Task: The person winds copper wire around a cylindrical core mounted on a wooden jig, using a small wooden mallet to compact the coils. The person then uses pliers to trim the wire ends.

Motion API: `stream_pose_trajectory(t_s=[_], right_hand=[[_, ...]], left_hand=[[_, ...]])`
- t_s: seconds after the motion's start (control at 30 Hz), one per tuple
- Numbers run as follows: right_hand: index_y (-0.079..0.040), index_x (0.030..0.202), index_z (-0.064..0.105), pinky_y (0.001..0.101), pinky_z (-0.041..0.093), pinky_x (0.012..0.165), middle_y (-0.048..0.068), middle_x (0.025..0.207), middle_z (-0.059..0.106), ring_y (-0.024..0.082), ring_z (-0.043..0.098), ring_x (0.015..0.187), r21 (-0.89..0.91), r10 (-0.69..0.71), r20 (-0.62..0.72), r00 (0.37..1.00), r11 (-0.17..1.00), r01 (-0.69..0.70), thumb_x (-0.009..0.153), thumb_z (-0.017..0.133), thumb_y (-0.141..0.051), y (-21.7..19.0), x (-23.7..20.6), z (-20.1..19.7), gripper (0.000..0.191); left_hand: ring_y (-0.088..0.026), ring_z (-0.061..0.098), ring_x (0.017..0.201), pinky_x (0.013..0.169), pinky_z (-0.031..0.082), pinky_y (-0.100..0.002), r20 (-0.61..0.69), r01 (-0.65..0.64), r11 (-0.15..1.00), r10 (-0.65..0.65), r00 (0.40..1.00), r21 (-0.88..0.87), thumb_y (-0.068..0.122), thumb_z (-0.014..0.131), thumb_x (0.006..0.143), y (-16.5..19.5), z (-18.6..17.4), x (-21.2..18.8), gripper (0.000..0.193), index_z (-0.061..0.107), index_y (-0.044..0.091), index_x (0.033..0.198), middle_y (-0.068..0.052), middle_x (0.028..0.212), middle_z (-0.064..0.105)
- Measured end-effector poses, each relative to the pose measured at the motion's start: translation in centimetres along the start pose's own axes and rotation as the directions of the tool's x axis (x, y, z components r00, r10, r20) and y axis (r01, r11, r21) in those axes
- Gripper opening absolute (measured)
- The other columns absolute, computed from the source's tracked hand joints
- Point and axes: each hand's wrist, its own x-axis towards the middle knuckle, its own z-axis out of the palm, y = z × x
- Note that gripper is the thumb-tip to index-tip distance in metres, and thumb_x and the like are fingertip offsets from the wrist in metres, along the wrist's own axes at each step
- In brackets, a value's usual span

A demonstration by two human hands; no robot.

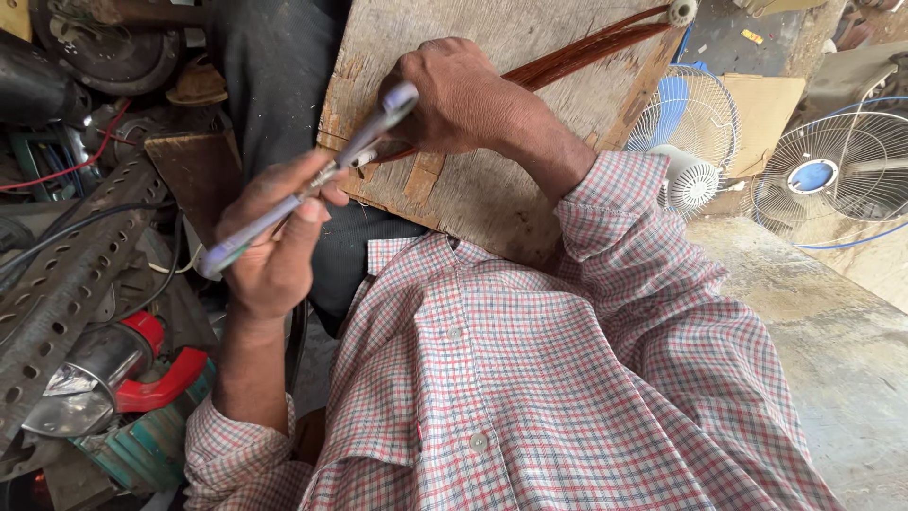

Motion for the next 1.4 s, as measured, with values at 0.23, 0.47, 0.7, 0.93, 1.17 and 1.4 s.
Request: stream_pose_trajectory(t_s=[0.23,0.47,0.7,0.93,1.17,1.4], right_hand=[[-0.020,0.101,0.084,0.0402,0.058,0.074,0.003,0.087,0.079,0.022,0.074,0.076,-0.007,0.013,0.078,0.997,1.000,-0.013,0.096,0.075,-0.039,-1.1,0.4,-1.4,0.021],[-0.017,0.100,0.083,0.0417,0.058,0.077,0.004,0.088,0.079,0.023,0.075,0.080,-0.017,0.017,0.112,0.994,1.000,-0.015,0.093,0.074,-0.039,-2.5,0.7,-3.5,0.024],[-0.017,0.105,0.081,0.0431,0.058,0.082,0.005,0.092,0.079,0.024,0.075,0.082,-0.057,0.114,0.225,0.968,0.993,-0.104,0.100,0.070,-0.045,-2.5,0.9,-3.6,0.030],[-0.020,0.105,0.083,0.0435,0.057,0.081,0.004,0.093,0.079,0.025,0.074,0.084,-0.071,0.072,0.187,0.980,0.996,-0.060,0.096,0.072,-0.040,-1.9,1.1,-3.4,0.025],[-0.020,0.108,0.082,0.0412,0.058,0.081,0.003,0.094,0.080,0.022,0.075,0.084,-0.078,0.064,0.224,0.972,0.996,-0.047,0.098,0.071,-0.040,-1.9,1.1,-3.3,0.025],[-0.021,0.116,0.079,0.0393,0.059,0.077,0.002,0.098,0.079,0.021,0.074,0.081,0.062,-0.014,0.363,0.931,0.998,-0.009,0.094,0.071,-0.032,-2.1,0.8,-5.5,0.026]], left_hand=[[-0.024,0.075,0.105,0.097,0.062,-0.039,0.078,0.152,0.834,-0.130,0.988,-0.531,0.003,0.066,0.106,-0.5,-3.7,-1.7,0.019,0.068,0.000,0.125,-0.018,0.117,0.073],[-0.015,0.071,0.089,0.083,0.059,-0.029,0.188,0.455,0.889,-0.437,0.879,-0.060,0.000,0.070,0.090,-2.3,-10.1,-3.1,0.014,0.074,0.000,0.103,-0.011,0.097,0.075],[-0.019,0.067,0.084,0.075,0.055,-0.033,-0.174,0.434,0.800,-0.398,0.901,0.415,0.007,0.082,0.085,-4.7,-7.7,-4.5,0.024,0.070,0.000,0.104,-0.012,0.099,0.070],[-0.036,0.066,0.106,0.092,0.051,-0.049,0.038,-0.014,0.552,-0.031,0.999,0.834,0.001,0.078,0.082,-0.7,-5.1,-2.5,0.041,0.070,0.002,0.123,-0.020,0.126,0.061],[-0.036,0.062,0.105,0.092,0.053,-0.047,0.019,0.120,0.645,-0.204,0.979,0.754,0.004,0.080,0.088,-1.9,-6.0,-1.1,0.026,0.073,0.003,0.113,-0.019,0.117,0.057],[-0.035,0.065,0.103,0.090,0.050,-0.044,0.157,-0.051,0.538,-0.151,0.976,0.841,0.007,0.086,0.076,0.1,-8.1,-0.5,0.025,0.071,0.005,0.096,-0.011,0.105,0.069]])
